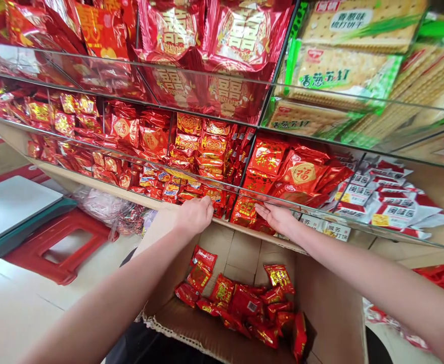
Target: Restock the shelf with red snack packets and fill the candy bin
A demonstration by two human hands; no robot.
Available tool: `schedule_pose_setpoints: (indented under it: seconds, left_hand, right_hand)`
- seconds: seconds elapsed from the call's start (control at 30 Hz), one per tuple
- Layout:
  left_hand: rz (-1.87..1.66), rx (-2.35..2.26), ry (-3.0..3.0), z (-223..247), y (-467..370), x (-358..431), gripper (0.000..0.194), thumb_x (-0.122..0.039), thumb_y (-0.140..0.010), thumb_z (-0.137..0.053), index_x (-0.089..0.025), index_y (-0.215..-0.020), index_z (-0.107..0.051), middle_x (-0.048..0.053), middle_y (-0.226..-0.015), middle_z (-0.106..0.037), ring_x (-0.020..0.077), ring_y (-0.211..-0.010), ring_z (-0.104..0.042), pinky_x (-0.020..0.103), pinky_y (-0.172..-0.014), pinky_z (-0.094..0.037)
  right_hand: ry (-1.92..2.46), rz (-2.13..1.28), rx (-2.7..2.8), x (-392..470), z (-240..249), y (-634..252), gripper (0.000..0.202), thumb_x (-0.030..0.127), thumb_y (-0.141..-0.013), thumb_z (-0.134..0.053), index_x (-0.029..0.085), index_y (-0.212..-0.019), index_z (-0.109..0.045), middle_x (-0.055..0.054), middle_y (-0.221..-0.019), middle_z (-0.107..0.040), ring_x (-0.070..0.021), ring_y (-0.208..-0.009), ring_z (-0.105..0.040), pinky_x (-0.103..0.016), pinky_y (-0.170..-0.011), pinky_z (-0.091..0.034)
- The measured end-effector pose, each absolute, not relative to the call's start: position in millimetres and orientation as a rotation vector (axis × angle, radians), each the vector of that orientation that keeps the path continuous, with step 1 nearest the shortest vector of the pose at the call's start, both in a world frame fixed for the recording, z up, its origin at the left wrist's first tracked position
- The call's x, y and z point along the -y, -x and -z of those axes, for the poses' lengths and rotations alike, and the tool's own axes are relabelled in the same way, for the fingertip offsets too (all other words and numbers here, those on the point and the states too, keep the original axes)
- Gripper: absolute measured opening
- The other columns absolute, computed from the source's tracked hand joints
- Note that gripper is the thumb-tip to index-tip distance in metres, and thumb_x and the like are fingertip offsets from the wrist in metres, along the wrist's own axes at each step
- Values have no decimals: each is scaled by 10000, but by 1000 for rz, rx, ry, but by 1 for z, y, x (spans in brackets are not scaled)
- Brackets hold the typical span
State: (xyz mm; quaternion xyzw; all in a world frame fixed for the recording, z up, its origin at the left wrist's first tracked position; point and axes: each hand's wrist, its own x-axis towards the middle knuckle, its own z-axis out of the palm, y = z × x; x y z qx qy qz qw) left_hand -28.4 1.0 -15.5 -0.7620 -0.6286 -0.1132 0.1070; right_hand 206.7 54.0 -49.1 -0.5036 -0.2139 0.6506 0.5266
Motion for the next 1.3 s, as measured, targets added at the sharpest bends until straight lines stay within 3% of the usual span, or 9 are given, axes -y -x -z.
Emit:
schedule_pose_setpoints:
  seconds: [0.17, 0.4, 0.67, 0.83, 1.0, 1.17, 1.3]
  left_hand:
    - [320, 1847, 2242, 14, 28, 0, 311, -284, -837, -223, -181, -773, -510, 49, -678, -588, 195, -659, -562, 281, -581, -366]
    - [297, 1926, 2260, 11, 27, 2, 335, -299, -841, -219, -168, -814, -525, 64, -716, -595, 186, -711, -563, 277, -649, -376]
    - [305, 1924, 2258, 8, 27, 4, 319, -287, -837, -232, -169, -796, -526, 62, -697, -591, 185, -695, -563, 281, -646, -378]
    - [305, 1887, 2277, 10, 28, 5, 301, -262, -833, -239, -172, -790, -523, 57, -672, -585, 186, -676, -560, 281, -632, -370]
    - [326, 1860, 2285, 12, 30, 4, 295, -259, -832, -239, -176, -785, -518, 54, -653, -578, 191, -653, -554, 282, -604, -361]
    - [348, 1859, 2282, 13, 30, 3, 299, -263, -835, -240, -177, -765, -518, 56, -665, -582, 188, -657, -553, 285, -613, -361]
    - [344, 1866, 2285, 12, 30, 2, 295, -263, -833, -244, -175, -768, -518, 57, -663, -584, 189, -658, -556, 285, -608, -362]
  right_hand:
    - [1161, -1523, 514, -57, 56, -202, 238, 37, -836, -304, 150, -757, -498, -22, -612, -615, -121, -633, -622, -268, -635, -540]
    - [1069, -1608, 622, -56, 52, -201, 207, -6, -786, -379, 127, -773, -537, -48, -793, -643, -131, -804, -606, -269, -761, -504]
    - [1196, -1661, 859, -53, 58, -203, 85, 165, -783, -490, 158, -847, -546, -27, -771, -638, -77, -600, -596, -174, -551, -501]
    - [1234, -1645, 1138, -47, 59, -210, 241, 235, -725, -564, 180, -958, -537, -13, -798, -623, -68, -542, -563, -160, -469, -451]
    - [1262, -1378, 1569, -45, 60, -210, 390, 263, -644, -631, 179, -1014, -543, 20, -778, -591, -47, -468, -479, -164, -449, -388]
    - [1285, -792, 2189, -46, 56, -207, 433, 383, -718, -527, 188, -1102, -485, -20, -873, -583, -86, -524, -496, -221, -531, -393]
    - [1305, -727, 2294, -50, 52, -202, 497, 441, -758, -452, 155, -1163, -427, -50, -840, -592, -140, -632, -544, -252, -586, -410]
